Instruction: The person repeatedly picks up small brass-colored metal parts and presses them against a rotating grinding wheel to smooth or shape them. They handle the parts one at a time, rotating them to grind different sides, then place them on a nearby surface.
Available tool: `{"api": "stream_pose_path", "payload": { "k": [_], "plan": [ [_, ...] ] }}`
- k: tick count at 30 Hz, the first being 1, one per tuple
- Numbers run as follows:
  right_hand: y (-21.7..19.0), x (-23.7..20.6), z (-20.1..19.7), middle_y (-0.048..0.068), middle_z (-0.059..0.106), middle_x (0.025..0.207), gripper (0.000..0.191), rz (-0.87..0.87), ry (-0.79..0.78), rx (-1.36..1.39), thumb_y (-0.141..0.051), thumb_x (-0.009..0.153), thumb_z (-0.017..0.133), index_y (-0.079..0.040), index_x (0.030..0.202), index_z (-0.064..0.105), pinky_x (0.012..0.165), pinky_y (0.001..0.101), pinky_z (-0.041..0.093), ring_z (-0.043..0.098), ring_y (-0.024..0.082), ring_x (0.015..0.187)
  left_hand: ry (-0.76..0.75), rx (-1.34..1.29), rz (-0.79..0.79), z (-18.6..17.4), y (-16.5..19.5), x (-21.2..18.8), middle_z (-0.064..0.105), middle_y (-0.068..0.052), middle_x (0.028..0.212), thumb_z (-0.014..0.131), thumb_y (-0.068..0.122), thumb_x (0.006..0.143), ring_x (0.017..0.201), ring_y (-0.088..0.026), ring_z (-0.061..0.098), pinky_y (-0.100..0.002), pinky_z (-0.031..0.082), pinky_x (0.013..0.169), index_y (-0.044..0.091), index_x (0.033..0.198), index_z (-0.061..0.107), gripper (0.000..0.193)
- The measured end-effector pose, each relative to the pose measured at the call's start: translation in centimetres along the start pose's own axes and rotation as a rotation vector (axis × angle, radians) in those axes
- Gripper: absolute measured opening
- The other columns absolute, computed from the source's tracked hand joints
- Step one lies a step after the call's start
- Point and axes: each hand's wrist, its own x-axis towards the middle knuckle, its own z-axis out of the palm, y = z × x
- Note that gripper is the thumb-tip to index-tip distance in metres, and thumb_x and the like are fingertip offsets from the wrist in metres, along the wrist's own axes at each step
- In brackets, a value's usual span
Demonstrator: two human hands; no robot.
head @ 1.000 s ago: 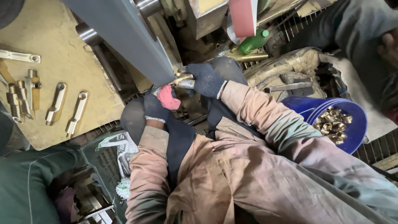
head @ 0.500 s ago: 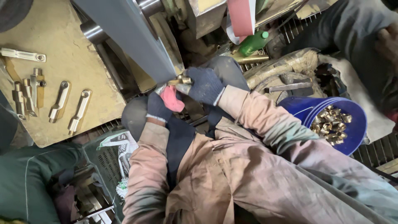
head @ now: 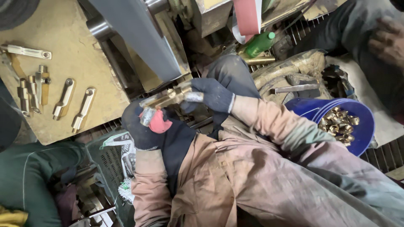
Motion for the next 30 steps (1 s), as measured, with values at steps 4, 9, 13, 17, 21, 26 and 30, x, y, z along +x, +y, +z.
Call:
{"api": "stream_pose_path", "payload": {
  "k": [4, 9, 13, 17, 21, 26, 30],
  "plan": [
    [1.7, 3.6, -0.6, 0.023, 0.073, 0.106, 0.028, 0.083, 0.046, 0.125, -0.008, 0.102, 0.06, 0.01, 0.124, 0.06, 0.084, 0.0433, 0.066, 0.077, 0.031, 0.092, 0.022, 0.136, 0.036, -0.2, 0.7, 1.1, 0.073, -0.009, 0.087, 0.081, 0.019, 0.093, 0.077, -0.021, 0.072, -0.034, 0.058, 0.07, 0.003, 0.114, 0.076, 0.027],
    [3.0, 5.1, -1.1, 0.026, 0.073, 0.106, 0.028, 0.164, 0.151, 0.297, -0.011, 0.101, 0.06, 0.012, 0.117, 0.059, 0.084, 0.0457, 0.066, 0.076, 0.035, 0.092, 0.063, 0.245, 0.125, 0.2, 2.4, 2.0, 0.074, -0.009, 0.086, 0.083, 0.02, 0.092, 0.077, -0.021, 0.073, -0.035, 0.059, 0.07, 0.003, 0.114, 0.077, 0.028],
    [3.6, 6.1, -1.7, 0.026, 0.072, 0.109, 0.026, 0.141, 0.179, 0.353, -0.009, 0.101, 0.061, 0.012, 0.116, 0.059, 0.087, 0.045, 0.065, 0.076, 0.036, 0.095, 0.052, 0.294, 0.225, 0.3, 2.7, 2.4, 0.074, -0.008, 0.087, 0.082, 0.019, 0.095, 0.078, -0.022, 0.073, -0.035, 0.059, 0.071, 0.004, 0.115, 0.078, 0.025],
    [4.4, 7.2, -1.9, 0.025, 0.072, 0.107, 0.028, 0.188, 0.197, 0.42, -0.01, 0.097, 0.06, 0.007, 0.119, 0.061, 0.084, 0.0438, 0.065, 0.076, 0.034, 0.093, -0.082, 0.382, 0.168, 1.4, -0.5, 2.7, 0.071, -0.014, 0.081, 0.081, 0.019, 0.078, 0.073, -0.028, 0.068, -0.037, 0.054, 0.066, 0.0, 0.101, 0.074, 0.031],
    [4.6, 7.3, -2.3, 0.02, 0.072, 0.11, 0.028, 0.144, 0.157, 0.418, -0.01, 0.101, 0.061, 0.009, 0.123, 0.062, 0.092, 0.0421, 0.062, 0.075, 0.032, 0.102, -0.031, 0.12, -0.028, 5.1, -5.9, 2.6, 0.07, -0.012, 0.081, 0.08, 0.02, 0.082, 0.072, -0.027, 0.068, -0.037, 0.054, 0.066, 0.002, 0.099, 0.072, 0.026],
    [4.9, 8.1, -2.5, 0.016, 0.072, 0.108, 0.034, 0.173, 0.157, 0.455, -0.013, 0.098, 0.062, 0.007, 0.126, 0.063, 0.092, 0.0455, 0.062, 0.074, 0.03, 0.098, 0.215, 0.055, -0.114, 8.1, -10.1, 1.7, 0.069, -0.01, 0.08, 0.08, 0.02, 0.086, 0.072, -0.026, 0.067, -0.038, 0.053, 0.066, 0.004, 0.095, 0.069, 0.022],
    [6.2, 8.9, -3.2, 0.015, 0.074, 0.11, 0.033, 0.221, 0.123, 0.482, -0.013, 0.1, 0.06, 0.007, 0.126, 0.065, 0.092, 0.0414, 0.061, 0.075, 0.027, 0.1, 0.323, 0.073, -0.126, 9.4, -9.1, 1.8, 0.068, -0.008, 0.08, 0.079, 0.021, 0.09, 0.072, -0.025, 0.067, -0.038, 0.052, 0.066, 0.005, 0.093, 0.067, 0.02]
  ]
}}
